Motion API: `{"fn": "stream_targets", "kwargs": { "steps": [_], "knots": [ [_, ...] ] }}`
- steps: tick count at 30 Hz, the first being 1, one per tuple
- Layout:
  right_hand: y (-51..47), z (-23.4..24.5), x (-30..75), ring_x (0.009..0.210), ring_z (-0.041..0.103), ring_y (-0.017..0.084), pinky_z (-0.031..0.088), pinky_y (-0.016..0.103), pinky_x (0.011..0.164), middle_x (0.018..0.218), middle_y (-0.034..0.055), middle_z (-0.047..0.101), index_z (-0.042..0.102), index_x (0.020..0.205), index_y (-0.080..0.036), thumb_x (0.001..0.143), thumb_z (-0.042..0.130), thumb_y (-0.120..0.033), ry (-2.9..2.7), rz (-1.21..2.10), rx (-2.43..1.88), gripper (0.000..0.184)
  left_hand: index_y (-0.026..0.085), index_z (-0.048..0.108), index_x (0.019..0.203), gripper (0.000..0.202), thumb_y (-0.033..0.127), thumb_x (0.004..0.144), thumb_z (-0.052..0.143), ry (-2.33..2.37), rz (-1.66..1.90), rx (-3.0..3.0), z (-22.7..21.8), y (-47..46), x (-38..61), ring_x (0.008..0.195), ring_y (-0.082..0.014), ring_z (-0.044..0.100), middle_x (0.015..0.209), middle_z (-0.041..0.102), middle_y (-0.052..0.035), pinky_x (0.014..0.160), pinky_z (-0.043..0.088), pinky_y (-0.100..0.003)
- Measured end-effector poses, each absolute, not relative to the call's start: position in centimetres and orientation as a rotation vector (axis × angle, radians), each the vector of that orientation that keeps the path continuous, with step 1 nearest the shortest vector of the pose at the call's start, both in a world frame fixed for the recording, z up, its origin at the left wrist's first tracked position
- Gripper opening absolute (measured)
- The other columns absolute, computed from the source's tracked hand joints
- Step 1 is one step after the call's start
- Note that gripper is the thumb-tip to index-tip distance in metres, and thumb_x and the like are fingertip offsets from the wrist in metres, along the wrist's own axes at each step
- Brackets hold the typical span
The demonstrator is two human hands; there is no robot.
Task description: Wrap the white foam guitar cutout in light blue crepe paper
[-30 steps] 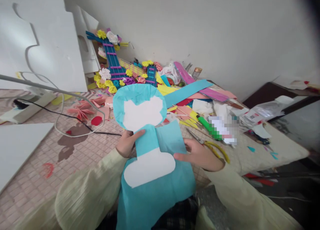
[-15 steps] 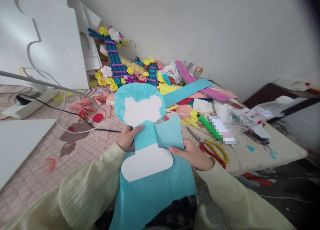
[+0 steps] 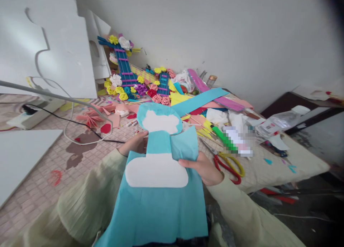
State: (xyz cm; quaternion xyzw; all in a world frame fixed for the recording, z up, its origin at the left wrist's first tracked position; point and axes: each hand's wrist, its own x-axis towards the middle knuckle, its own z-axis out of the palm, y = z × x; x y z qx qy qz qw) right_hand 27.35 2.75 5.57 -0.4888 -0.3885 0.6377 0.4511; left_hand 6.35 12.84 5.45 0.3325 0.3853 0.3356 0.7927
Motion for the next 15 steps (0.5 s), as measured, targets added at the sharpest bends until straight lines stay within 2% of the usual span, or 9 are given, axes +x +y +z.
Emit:
{"fn": "stream_targets", "kwargs": {
  "steps": [2, 4, 8, 10, 11, 13, 15],
  "knots": [
    [2.7, 6.1, 27.4, 0.097, 0.062, 0.026, 0.048, 0.042, 0.088, 0.102, 0.0033, 0.069, 0.065, 0.098, -0.021, 0.059, 0.076, -0.024, -0.941, 1.507, -1.207, 0.040, 0.017, 0.063, 0.098, 0.047, 0.051, 0.068, 0.058, 0.721, 0.683, 0.673, 6.6, 12.7, 5.4, 0.087, -0.0305, 0.065, 0.091, 0.071, -0.0125, 0.070, 0.051, -0.040],
    [2.8, 6.4, 27.2, 0.095, 0.063, 0.025, 0.049, 0.041, 0.086, 0.099, 0.0030, 0.070, 0.066, 0.096, -0.020, 0.058, 0.078, -0.025, -0.893, 1.429, -1.196, 0.040, 0.017, 0.062, 0.104, 0.055, 0.058, 0.068, 0.054, 0.725, 0.726, 0.612, 7.5, 12.2, 4.0, 0.090, -0.0315, 0.064, 0.094, 0.070, -0.0121, 0.074, 0.050, -0.041],
    [3.0, 5.9, 25.6, 0.094, 0.063, 0.026, 0.048, 0.042, 0.088, 0.099, 0.0046, 0.070, 0.067, 0.094, -0.019, 0.057, 0.078, -0.027, -0.744, 1.287, -1.183, 0.040, 0.020, 0.066, 0.098, 0.060, 0.067, 0.065, 0.049, 0.907, 0.784, 0.480, 7.4, 9.9, 0.3, 0.085, -0.0328, 0.064, 0.072, 0.072, -0.0087, 0.071, 0.050, -0.043],
    [3.1, 4.8, 24.0, 0.098, 0.061, 0.027, 0.045, 0.043, 0.091, 0.101, 0.0064, 0.069, 0.066, 0.096, -0.017, 0.058, 0.077, -0.029, -0.676, 1.218, -1.179, 0.042, 0.027, 0.067, 0.090, 0.056, 0.071, 0.064, 0.045, 0.937, 0.791, 0.429, 6.5, 8.0, -1.6, 0.078, -0.0279, 0.066, 0.067, 0.071, -0.0054, 0.070, 0.050, -0.041],
    [3.1, 4.1, 23.1, 0.100, 0.060, 0.027, 0.044, 0.043, 0.093, 0.104, 0.0069, 0.069, 0.065, 0.100, -0.017, 0.059, 0.076, -0.030, -0.654, 1.198, -1.165, 0.045, 0.030, 0.067, 0.090, 0.057, 0.074, 0.065, 0.040, 0.936, 0.798, 0.424, 5.9, 6.9, -2.3, 0.083, -0.0265, 0.065, 0.070, 0.072, -0.0040, 0.072, 0.049, -0.040],
    [2.9, 2.6, 21.0, 0.106, 0.057, 0.026, 0.043, 0.042, 0.095, 0.111, 0.0068, 0.065, 0.059, 0.112, -0.018, 0.064, 0.073, -0.032, -0.645, 1.203, -1.118, 0.053, 0.029, 0.068, 0.091, 0.067, 0.078, 0.065, 0.030, 0.927, 0.800, 0.409, 4.7, 4.2, -3.0, 0.094, -0.0278, 0.062, 0.082, 0.072, -0.0045, 0.076, 0.048, -0.042],
    [2.4, 1.2, 19.2, 0.112, 0.053, 0.025, 0.041, 0.041, 0.097, 0.119, 0.0063, 0.061, 0.051, 0.122, -0.020, 0.072, 0.064, -0.037, -0.726, 1.252, -1.101, 0.054, 0.030, 0.069, 0.089, 0.062, 0.075, 0.066, 0.033, 0.838, 0.850, 0.383, 3.4, 1.5, -2.8, 0.103, -0.0304, 0.058, 0.093, 0.071, -0.0048, 0.081, 0.046, -0.044]
  ]
}}
